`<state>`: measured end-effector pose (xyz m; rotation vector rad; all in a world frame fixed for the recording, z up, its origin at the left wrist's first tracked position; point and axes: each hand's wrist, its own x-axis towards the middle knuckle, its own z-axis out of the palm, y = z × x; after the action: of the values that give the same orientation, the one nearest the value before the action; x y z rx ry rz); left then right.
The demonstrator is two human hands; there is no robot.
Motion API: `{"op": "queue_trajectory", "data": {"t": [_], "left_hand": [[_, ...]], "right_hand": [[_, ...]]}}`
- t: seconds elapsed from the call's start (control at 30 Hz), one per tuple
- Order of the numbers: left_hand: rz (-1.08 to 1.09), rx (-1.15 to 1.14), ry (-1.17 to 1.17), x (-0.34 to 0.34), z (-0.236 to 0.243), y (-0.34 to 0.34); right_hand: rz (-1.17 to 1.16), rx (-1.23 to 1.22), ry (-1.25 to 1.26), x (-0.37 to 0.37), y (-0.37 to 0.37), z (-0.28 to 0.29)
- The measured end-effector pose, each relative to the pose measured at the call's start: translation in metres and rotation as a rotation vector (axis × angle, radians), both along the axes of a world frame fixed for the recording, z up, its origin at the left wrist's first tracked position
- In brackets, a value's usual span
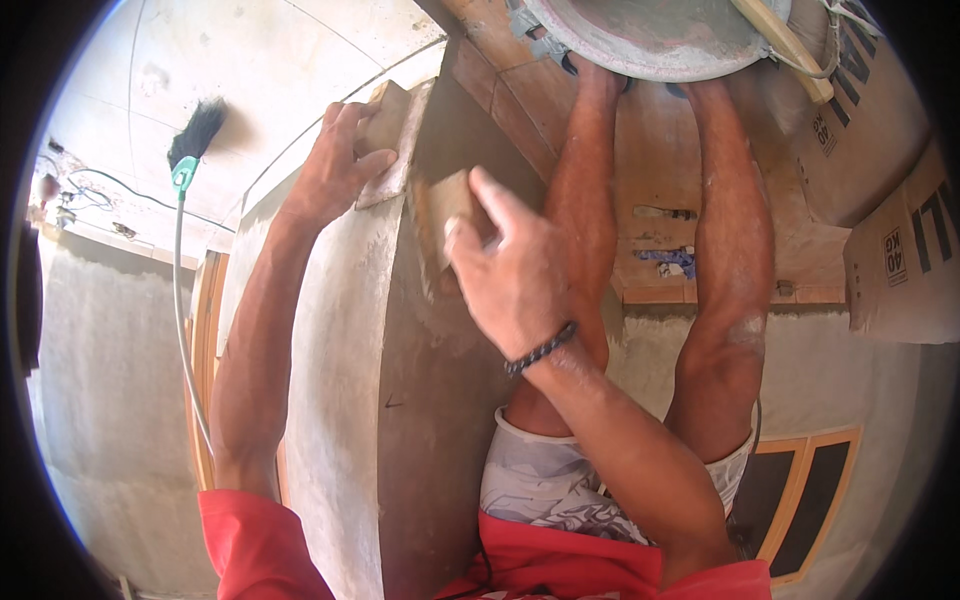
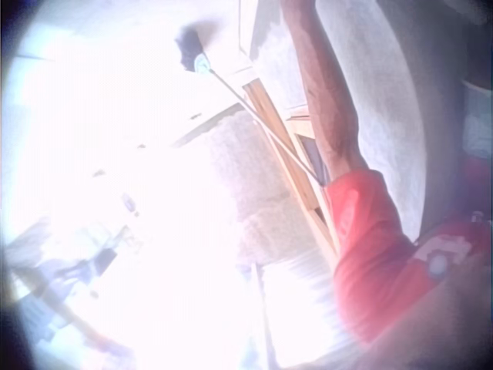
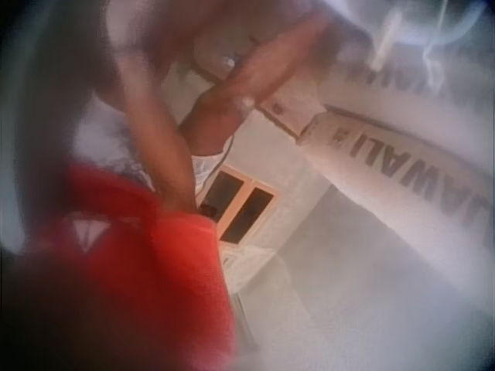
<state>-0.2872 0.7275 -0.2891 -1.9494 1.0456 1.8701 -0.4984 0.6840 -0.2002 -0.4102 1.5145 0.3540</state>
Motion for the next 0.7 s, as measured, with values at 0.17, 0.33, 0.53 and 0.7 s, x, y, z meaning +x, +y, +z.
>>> {"op": "queue_trajectory", "data": {"t": [0.17, 0.33, 0.53, 0.7], "left_hand": [[-0.003, 0.041, 0.005, 0.0, -0.001, -0.003], [0.027, 0.023, 0.037, -0.002, -0.003, -0.001], [0.015, -0.022, 0.03, -0.001, -0.004, 0.003], [0.024, 0.008, 0.024, 0.0, 0.0, 0.0]], "right_hand": [[0.063, -0.262, 0.09, -0.013, 0.019, -0.104], [0.208, -0.277, 0.056, 0.023, 0.021, -0.107], [0.052, -0.284, -0.128, -0.003, -0.007, 0.008], [-0.033, -0.327, 0.003, -0.068, -0.084, -0.03]]}}
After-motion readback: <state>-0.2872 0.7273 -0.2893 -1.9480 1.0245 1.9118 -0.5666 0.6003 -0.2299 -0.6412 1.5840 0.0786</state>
